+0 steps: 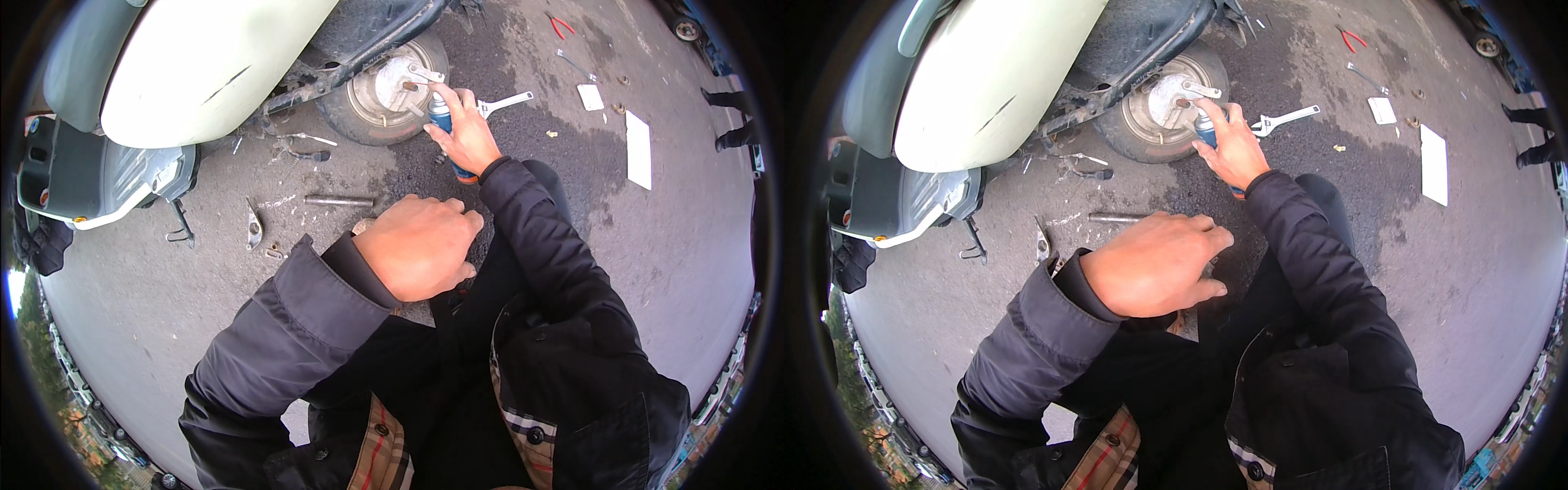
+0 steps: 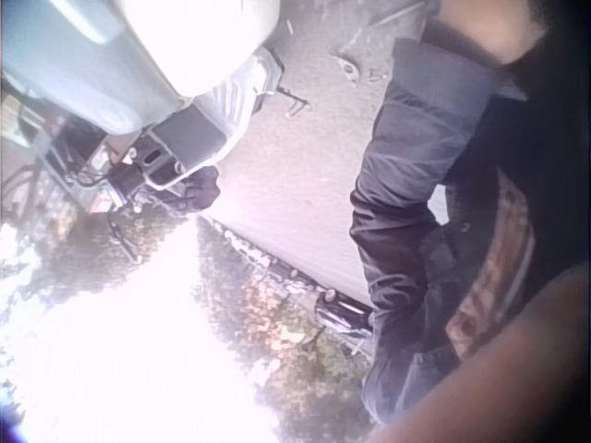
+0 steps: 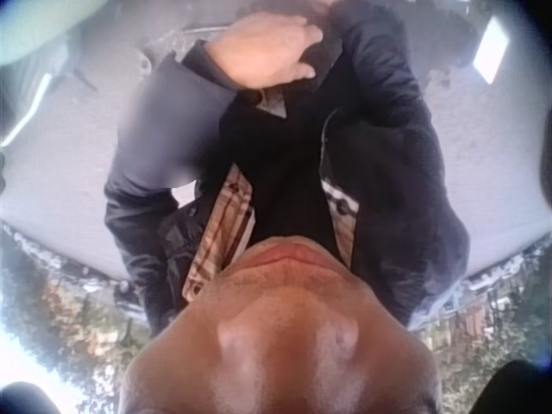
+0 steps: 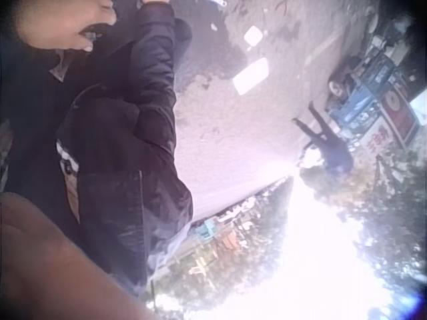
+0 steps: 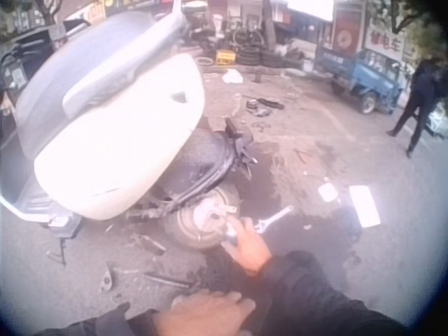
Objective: The person uses a wrench to loosen and tighten bolts on the rear wheel hub of a scooter. They then retrieve a spray can from a tool cabinet and apply lubricant to the hub area before continuing to adjust the bolts with the wrench.
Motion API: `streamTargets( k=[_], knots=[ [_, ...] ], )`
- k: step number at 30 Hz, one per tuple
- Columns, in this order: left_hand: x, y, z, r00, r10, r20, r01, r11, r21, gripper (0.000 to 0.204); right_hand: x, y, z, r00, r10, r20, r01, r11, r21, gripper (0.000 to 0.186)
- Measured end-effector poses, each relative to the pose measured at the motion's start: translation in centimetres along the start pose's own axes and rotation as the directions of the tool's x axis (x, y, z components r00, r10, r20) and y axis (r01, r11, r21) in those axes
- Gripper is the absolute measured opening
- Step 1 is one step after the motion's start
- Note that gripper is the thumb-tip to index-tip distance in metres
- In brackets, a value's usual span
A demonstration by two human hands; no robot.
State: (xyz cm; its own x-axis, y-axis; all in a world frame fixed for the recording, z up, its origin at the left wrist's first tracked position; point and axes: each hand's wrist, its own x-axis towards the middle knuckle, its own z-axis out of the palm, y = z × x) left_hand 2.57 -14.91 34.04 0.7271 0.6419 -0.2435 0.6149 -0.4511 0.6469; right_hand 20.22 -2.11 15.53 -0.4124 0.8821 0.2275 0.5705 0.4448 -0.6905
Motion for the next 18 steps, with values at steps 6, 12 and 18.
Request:
streamTargets(
  k=[6, 12, 18],
  knots=[
    [-0.21, -0.05, 0.08, 1.000, -0.004, 0.004, 0.004, 1.000, 0.015, 0.046, 0.03, -0.11, 0.27, 1.000, 0.017, 0.001, -0.017, 1.000, 0.010, 0.078],
    [-0.40, -0.14, -0.11, 1.000, 0.002, 0.013, -0.002, 1.000, 0.012, 0.046, 0.09, -0.45, 0.29, 1.000, 0.024, 0.010, -0.025, 0.999, 0.025, 0.078],
    [-0.53, -0.30, -0.38, 1.000, 0.004, 0.028, -0.004, 1.000, 0.007, 0.045, 0.23, -0.82, 0.36, 1.000, 0.025, 0.000, -0.025, 1.000, -0.005, 0.080]
  ],
)
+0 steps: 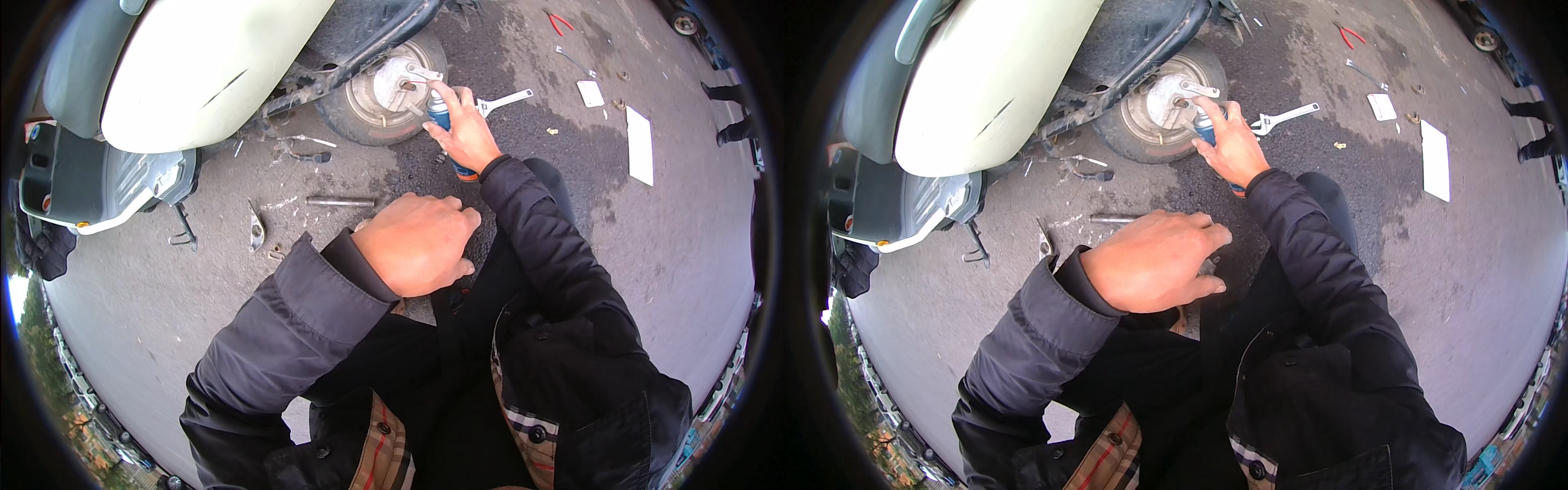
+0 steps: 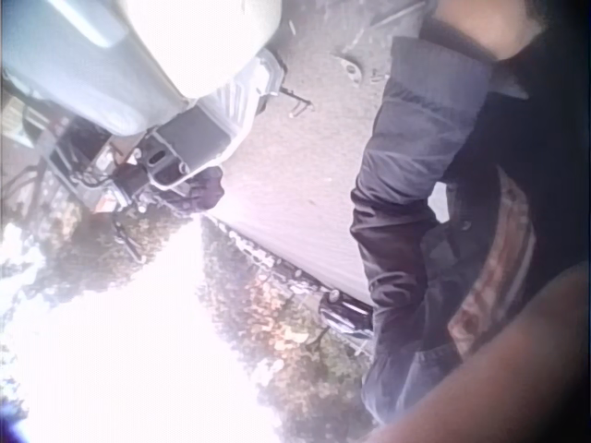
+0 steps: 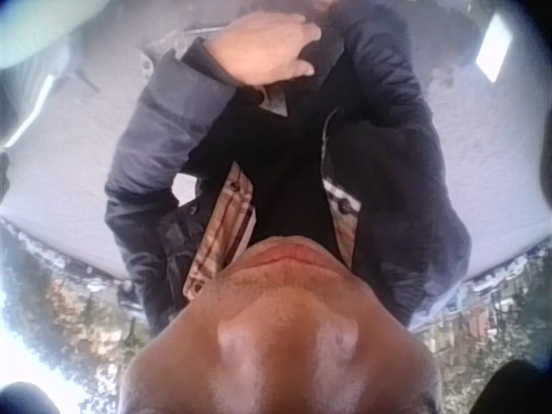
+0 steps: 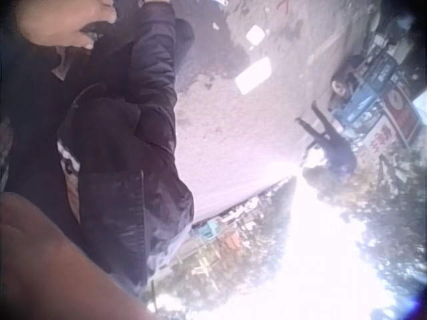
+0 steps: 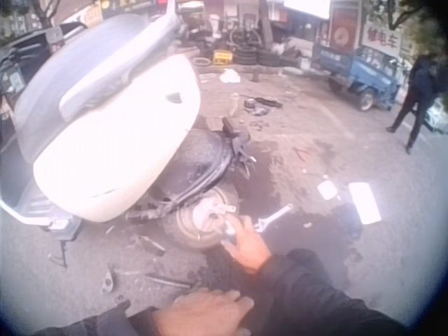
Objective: The person uses a wrench to loosen and tighten bolts on the rear wheel hub of a scooter. They then retrieve a spray can from a tool cabinet and apply lubricant to the hub area before continuing to adjust the bolts with the wrench.
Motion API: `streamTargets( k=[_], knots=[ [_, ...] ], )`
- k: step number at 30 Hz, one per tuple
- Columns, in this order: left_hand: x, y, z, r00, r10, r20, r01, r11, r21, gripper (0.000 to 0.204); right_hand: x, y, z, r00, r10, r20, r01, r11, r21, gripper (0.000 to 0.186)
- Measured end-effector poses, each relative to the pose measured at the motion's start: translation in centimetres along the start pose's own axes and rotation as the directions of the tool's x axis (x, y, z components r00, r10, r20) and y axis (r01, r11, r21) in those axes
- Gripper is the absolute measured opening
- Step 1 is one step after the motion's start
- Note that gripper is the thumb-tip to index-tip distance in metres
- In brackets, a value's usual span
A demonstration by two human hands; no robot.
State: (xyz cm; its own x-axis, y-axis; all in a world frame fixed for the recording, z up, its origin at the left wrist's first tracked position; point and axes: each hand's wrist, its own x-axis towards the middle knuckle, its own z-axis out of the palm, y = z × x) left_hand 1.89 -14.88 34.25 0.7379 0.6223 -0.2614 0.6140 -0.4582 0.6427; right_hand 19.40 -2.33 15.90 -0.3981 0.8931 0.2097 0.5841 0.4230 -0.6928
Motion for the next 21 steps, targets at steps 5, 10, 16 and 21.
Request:
streamTargets(
  k=[5, 10, 16, 21],
  knots=[
    [-0.25, -0.04, -0.19, 1.000, -0.012, 0.019, 0.012, 1.000, -0.003, 0.045, 0.10, -0.19, 0.19, 1.000, 0.025, 0.019, -0.025, 1.000, 0.000, 0.080],
    [-0.56, -0.05, -0.50, 1.000, -0.016, 0.011, 0.016, 1.000, -0.011, 0.046, 0.17, -0.36, 0.48, 0.999, 0.018, 0.026, -0.019, 1.000, 0.006, 0.079],
    [-0.60, -0.17, -0.77, 0.999, -0.025, 0.022, 0.026, 0.999, -0.023, 0.046, 0.26, -0.41, 0.65, 1.000, 0.017, 0.025, -0.017, 1.000, 0.024, 0.078],
    [-0.62, -0.27, -0.89, 1.000, -0.023, 0.014, 0.024, 1.000, -0.021, 0.045, 0.42, -0.48, 0.68, 1.000, 0.005, 0.026, -0.005, 1.000, 0.027, 0.077]
  ],
)
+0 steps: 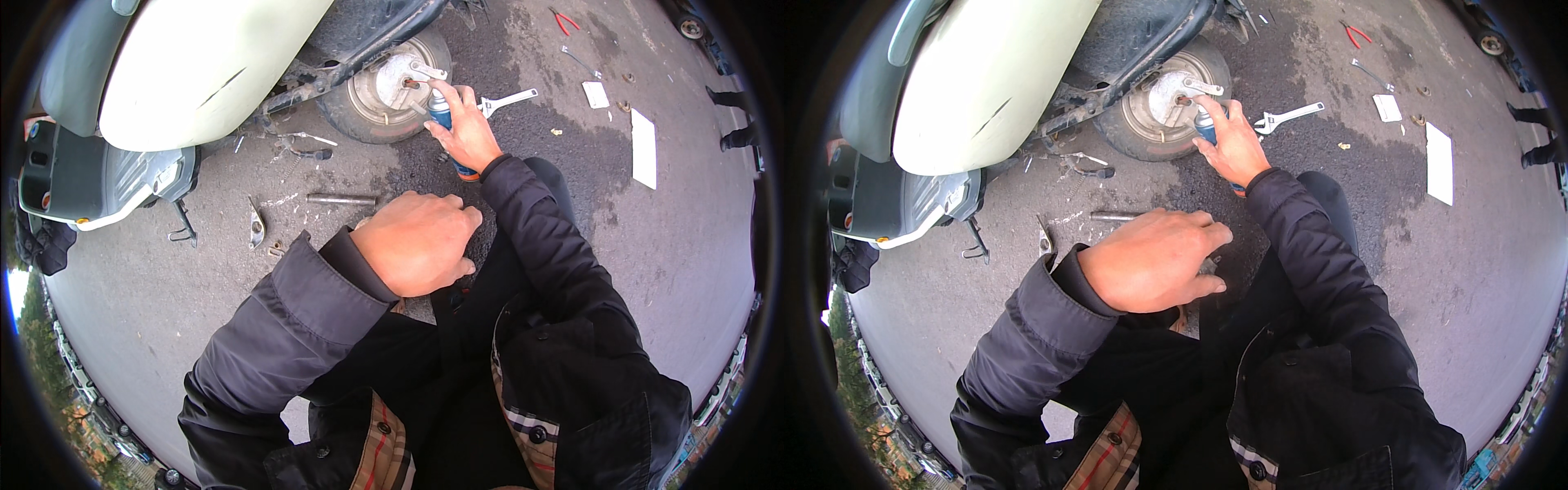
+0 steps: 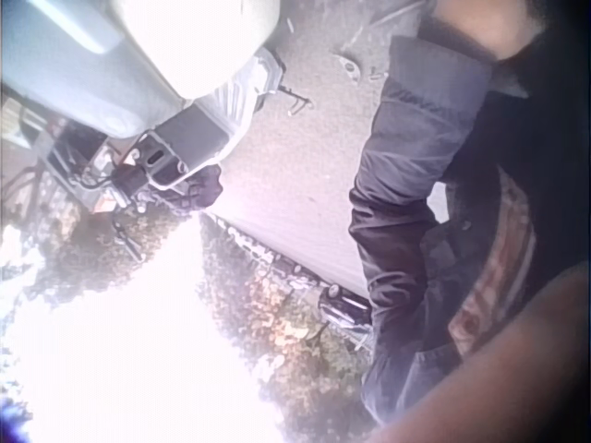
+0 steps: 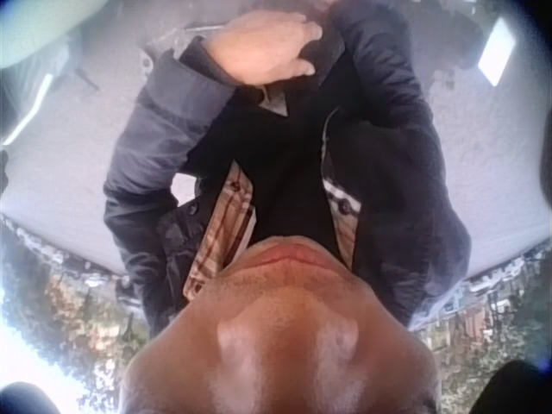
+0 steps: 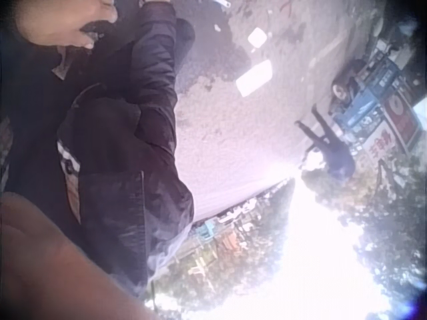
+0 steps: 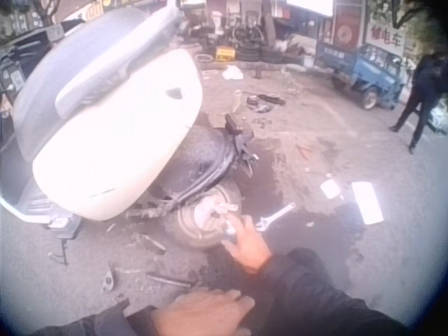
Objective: The person uses a wrench to loosen and tighten bolts on the rear wheel hub of a scooter. They then retrieve a spray can from a tool cabinet and apply lubricant to the hub area before continuing to adjust the bolts with the wrench.
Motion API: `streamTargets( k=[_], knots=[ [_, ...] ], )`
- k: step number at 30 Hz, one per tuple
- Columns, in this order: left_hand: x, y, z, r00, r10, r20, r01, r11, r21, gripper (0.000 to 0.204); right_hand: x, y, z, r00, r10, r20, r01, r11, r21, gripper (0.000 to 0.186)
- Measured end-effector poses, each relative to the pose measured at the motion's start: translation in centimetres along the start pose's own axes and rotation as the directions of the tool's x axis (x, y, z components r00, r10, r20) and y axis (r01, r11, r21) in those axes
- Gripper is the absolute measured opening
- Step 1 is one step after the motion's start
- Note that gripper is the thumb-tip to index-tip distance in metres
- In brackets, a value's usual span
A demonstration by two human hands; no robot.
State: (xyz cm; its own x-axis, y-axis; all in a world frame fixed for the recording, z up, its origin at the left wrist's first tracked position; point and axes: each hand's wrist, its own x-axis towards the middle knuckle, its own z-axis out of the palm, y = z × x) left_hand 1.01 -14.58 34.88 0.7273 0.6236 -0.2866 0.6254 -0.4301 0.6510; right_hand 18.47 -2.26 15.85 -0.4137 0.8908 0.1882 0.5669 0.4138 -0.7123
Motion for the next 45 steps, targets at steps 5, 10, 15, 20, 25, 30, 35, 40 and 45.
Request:
streamTargets(
  k=[5, 10, 15, 20, 25, 30, 35, 40, 45],
  knots=[
    [0.01, -0.03, -0.04, 1.000, -0.008, 0.012, 0.008, 1.000, 0.005, 0.045, 0.02, -0.07, 0.00, 1.000, 0.017, 0.013, -0.017, 1.000, -0.005, 0.077],
    [0.03, 0.04, -0.09, 1.000, -0.010, 0.005, 0.010, 1.000, 0.001, 0.045, 0.10, -0.19, 0.07, 1.000, 0.013, 0.014, -0.013, 1.000, 0.004, 0.077],
    [-0.02, 0.11, -0.21, 1.000, -0.018, 0.013, 0.018, 1.000, 0.005, 0.045, 0.08, -0.53, -0.01, 1.000, 0.018, 0.013, -0.018, 1.000, 0.013, 0.077],
    [0.12, 0.20, -0.31, 1.000, -0.022, 0.016, 0.022, 1.000, -0.003, 0.045, -0.06, -0.69, -0.45, 1.000, 0.002, -0.007, -0.002, 1.000, 0.016, 0.078],
    [0.42, 0.33, -0.29, 0.999, -0.026, 0.030, 0.026, 1.000, -0.003, 0.045, -0.18, -0.56, -0.61, 1.000, 0.002, 0.006, -0.002, 1.000, 0.028, 0.078],
    [0.66, 0.44, -0.20, 0.999, -0.026, 0.023, 0.026, 1.000, -0.014, 0.045, -0.26, -0.39, -0.47, 1.000, -0.006, 0.001, 0.006, 0.999, 0.036, 0.078],
    [0.81, 0.53, -0.07, 0.999, -0.036, 0.029, 0.036, 0.999, -0.010, 0.045, -0.22, -0.28, -0.34, 1.000, 0.017, 0.009, -0.018, 0.999, 0.028, 0.078],
    [0.82, 0.59, 0.03, 0.998, -0.058, 0.040, 0.059, 0.998, -0.004, 0.045, -0.12, -0.26, -0.17, 1.000, -0.007, 0.000, 0.007, 1.000, 0.022, 0.077],
    [0.81, 0.54, -0.01, 0.998, -0.055, 0.044, 0.055, 0.998, -0.008, 0.045, -0.10, -0.28, -0.14, 1.000, -0.011, 0.001, 0.010, 0.999, 0.035, 0.076]
  ],
)
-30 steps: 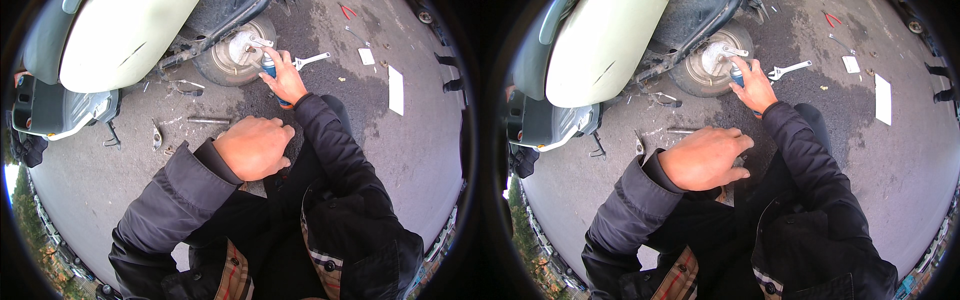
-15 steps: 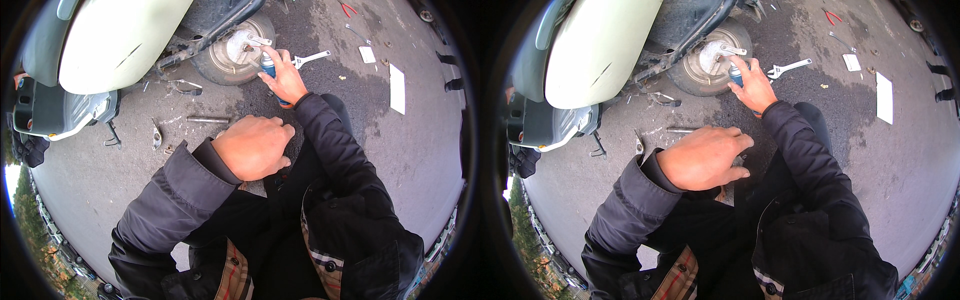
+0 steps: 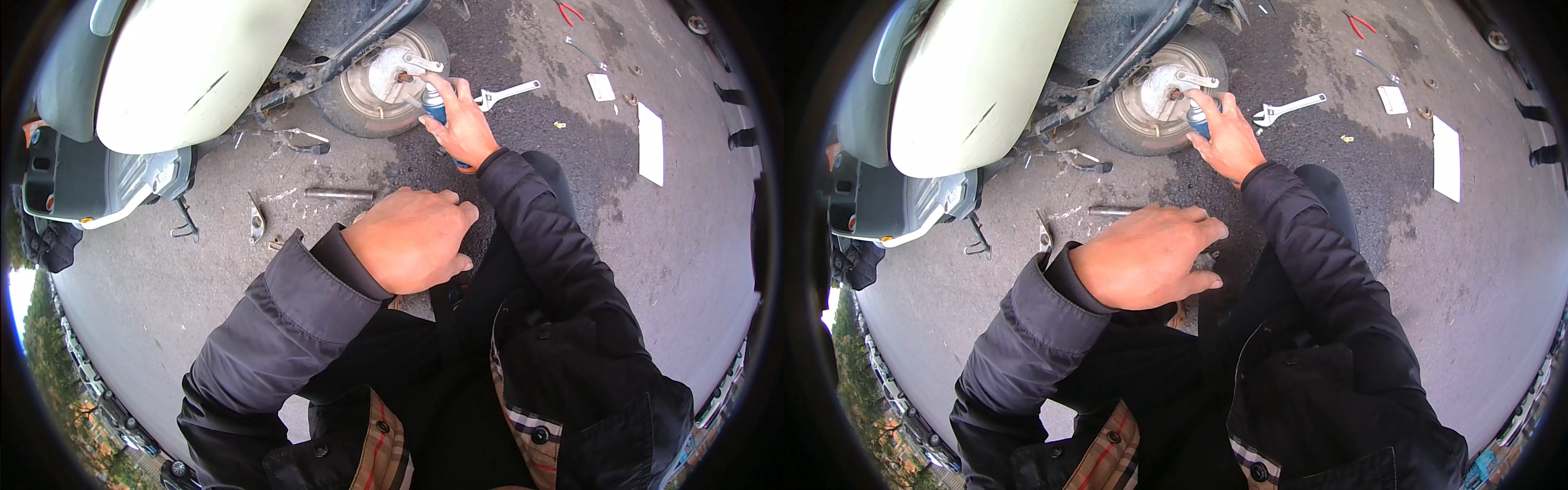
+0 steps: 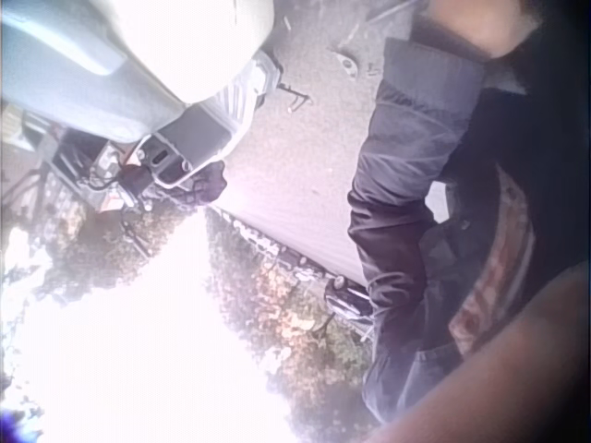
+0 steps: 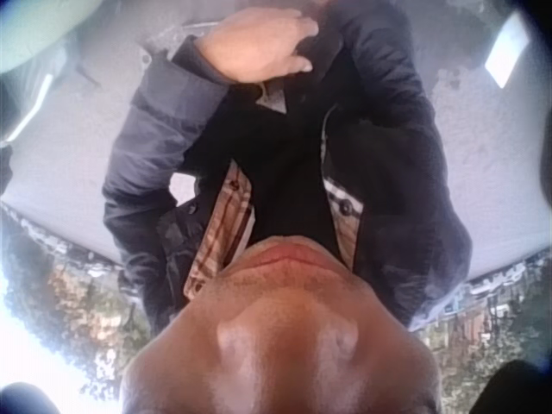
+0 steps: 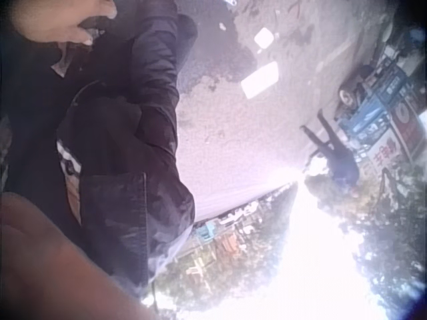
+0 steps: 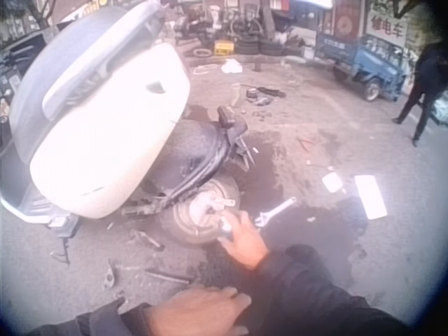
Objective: The person uses a wrench to loosen and tighten bolts on the rear wheel hub of a scooter. They then retrieve a spray can from a tool cabinet and apply lubricant to the hub area before continuing to adjust the bolts with the wrench.
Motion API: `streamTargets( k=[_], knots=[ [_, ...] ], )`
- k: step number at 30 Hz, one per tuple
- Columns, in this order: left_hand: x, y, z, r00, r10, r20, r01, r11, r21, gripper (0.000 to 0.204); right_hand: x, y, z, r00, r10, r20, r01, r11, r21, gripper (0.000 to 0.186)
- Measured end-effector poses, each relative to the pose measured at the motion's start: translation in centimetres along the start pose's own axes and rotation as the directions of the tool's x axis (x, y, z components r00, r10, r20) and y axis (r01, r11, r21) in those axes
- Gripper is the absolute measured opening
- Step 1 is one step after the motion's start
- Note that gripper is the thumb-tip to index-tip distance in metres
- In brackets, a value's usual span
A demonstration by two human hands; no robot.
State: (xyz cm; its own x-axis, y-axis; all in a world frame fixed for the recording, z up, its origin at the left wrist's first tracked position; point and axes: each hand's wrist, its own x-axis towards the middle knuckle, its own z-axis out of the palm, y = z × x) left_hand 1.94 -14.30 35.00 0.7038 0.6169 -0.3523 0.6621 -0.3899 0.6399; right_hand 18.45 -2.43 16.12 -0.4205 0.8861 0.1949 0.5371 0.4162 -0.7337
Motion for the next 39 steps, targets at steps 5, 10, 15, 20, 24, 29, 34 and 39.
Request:
streamTargets(
  k=[5, 10, 15, 20, 24, 29, 34, 39],
  knots=[
    [0.10, -0.01, 0.00, 1.000, 0.001, 0.004, -0.001, 1.000, -0.004, 0.046, 0.04, 0.00, -0.06, 1.000, -0.009, -0.013, 0.009, 1.000, 0.001, 0.076],
    [0.08, 0.05, -0.01, 1.000, 0.006, -0.008, -0.006, 1.000, 0.004, 0.046, -0.02, 0.00, -0.15, 1.000, 0.002, -0.003, -0.002, 1.000, 0.001, 0.077],
    [0.10, 0.06, -0.07, 1.000, 0.001, 0.000, -0.001, 1.000, 0.000, 0.048, -0.03, 0.01, -0.15, 1.000, -0.009, -0.015, 0.009, 1.000, 0.001, 0.076],
    [-0.01, 0.12, -0.08, 1.000, -0.003, -0.003, 0.003, 1.000, -0.004, 0.048, 0.03, 0.08, -0.04, 1.000, 0.000, -0.006, 0.000, 1.000, -0.016, 0.077],
    [-0.10, 0.13, -0.14, 1.000, -0.002, -0.004, 0.002, 1.000, -0.008, 0.048, 0.08, 0.17, 0.09, 1.000, -0.005, -0.015, 0.005, 1.000, -0.010, 0.077],
    [-0.10, 0.08, -0.23, 1.000, -0.008, 0.008, 0.008, 1.000, -0.010, 0.047, 0.15, 0.28, 0.23, 1.000, -0.003, -0.031, 0.003, 1.000, -0.011, 0.077],
    [-0.12, 0.10, -0.21, 1.000, -0.007, -0.001, 0.007, 1.000, -0.009, 0.047, 0.15, 0.26, 0.26, 0.999, -0.014, -0.039, 0.014, 1.000, -0.016, 0.077],
    [-0.10, 0.07, -0.24, 1.000, -0.015, 0.008, 0.015, 1.000, -0.008, 0.047, 0.18, 0.20, 0.24, 1.000, 0.009, -0.019, -0.009, 1.000, -0.017, 0.078]
  ],
)
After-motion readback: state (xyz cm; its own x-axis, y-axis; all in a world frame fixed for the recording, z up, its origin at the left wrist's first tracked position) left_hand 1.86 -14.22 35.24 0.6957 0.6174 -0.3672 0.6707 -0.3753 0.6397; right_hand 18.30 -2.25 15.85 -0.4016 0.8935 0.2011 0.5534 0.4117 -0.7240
